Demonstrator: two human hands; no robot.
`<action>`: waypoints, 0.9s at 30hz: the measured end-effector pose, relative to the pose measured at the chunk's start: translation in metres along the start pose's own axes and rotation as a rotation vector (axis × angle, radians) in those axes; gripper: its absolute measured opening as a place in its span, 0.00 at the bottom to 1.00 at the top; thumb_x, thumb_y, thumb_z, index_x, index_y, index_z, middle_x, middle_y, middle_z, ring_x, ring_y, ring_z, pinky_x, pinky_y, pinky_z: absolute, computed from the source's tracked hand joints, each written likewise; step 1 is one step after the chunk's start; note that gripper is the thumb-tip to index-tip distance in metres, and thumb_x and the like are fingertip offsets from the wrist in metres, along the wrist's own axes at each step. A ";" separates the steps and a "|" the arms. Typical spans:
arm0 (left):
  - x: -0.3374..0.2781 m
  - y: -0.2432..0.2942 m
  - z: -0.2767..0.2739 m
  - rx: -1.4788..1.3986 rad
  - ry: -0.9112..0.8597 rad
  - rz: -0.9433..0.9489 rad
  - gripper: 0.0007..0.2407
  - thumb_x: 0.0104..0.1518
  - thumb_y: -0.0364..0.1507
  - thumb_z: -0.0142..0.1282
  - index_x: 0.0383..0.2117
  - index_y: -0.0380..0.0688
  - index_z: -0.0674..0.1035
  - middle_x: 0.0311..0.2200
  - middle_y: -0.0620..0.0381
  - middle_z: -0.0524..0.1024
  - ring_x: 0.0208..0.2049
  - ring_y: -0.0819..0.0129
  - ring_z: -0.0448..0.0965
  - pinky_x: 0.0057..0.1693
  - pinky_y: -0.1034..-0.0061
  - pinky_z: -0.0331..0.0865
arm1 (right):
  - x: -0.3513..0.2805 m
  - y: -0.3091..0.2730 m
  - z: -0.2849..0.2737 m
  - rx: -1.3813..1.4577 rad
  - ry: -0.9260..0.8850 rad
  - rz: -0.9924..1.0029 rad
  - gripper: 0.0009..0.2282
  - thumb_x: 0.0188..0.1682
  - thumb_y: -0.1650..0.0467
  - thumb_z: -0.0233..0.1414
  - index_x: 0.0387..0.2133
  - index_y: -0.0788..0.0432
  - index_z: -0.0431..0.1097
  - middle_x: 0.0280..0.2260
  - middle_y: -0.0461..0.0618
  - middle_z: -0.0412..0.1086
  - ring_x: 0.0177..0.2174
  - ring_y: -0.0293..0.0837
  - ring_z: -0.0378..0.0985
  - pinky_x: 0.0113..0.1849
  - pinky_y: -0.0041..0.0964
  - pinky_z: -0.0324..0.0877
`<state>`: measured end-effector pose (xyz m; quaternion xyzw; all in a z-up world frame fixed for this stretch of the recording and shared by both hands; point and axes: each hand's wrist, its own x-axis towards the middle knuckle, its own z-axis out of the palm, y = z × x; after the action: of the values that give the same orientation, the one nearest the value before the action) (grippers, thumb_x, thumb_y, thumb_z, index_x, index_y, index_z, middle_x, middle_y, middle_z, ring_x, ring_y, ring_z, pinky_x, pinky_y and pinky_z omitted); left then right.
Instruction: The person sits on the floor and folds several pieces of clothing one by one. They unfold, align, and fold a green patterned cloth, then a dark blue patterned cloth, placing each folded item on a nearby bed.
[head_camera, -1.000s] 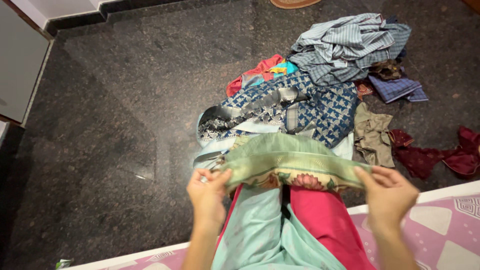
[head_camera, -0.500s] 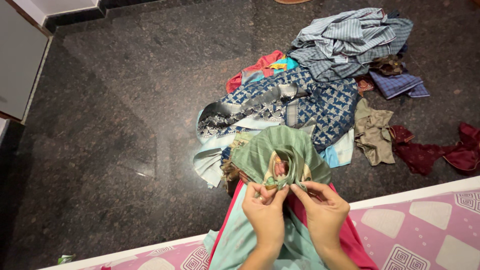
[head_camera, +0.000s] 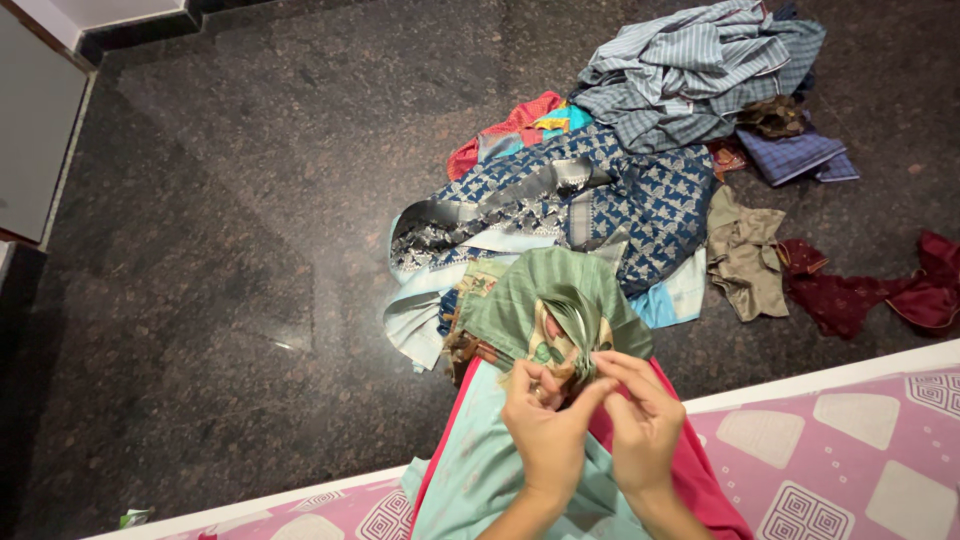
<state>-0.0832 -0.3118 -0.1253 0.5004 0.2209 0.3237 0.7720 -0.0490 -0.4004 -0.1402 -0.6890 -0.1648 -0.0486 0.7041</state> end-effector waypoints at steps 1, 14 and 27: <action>0.001 -0.001 -0.001 0.080 -0.018 0.039 0.21 0.44 0.14 0.73 0.27 0.41 0.65 0.25 0.55 0.75 0.28 0.79 0.71 0.33 0.84 0.67 | -0.001 0.001 -0.002 0.007 -0.011 0.024 0.16 0.42 0.83 0.44 0.42 0.74 0.75 0.47 0.59 0.73 0.45 0.43 0.76 0.48 0.28 0.69; 0.006 -0.021 -0.019 -0.085 -0.110 -0.125 0.17 0.50 0.12 0.63 0.26 0.41 0.63 0.32 0.44 0.84 0.36 0.70 0.84 0.44 0.78 0.79 | 0.193 0.068 -0.003 -0.546 -0.657 0.158 0.12 0.42 0.67 0.61 0.35 0.62 0.79 0.31 0.49 0.80 0.30 0.40 0.81 0.35 0.34 0.74; 0.045 -0.015 -0.023 -0.043 -0.018 0.020 0.19 0.45 0.09 0.63 0.23 0.42 0.62 0.24 0.53 0.80 0.32 0.74 0.80 0.41 0.79 0.76 | 0.282 0.078 0.033 -0.618 -0.839 -0.019 0.05 0.31 0.76 0.60 0.20 0.66 0.77 0.16 0.55 0.75 0.17 0.44 0.79 0.23 0.36 0.73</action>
<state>-0.0635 -0.2691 -0.1487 0.4886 0.2019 0.3315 0.7814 0.2342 -0.3192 -0.1301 -0.8235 -0.4168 0.1788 0.3407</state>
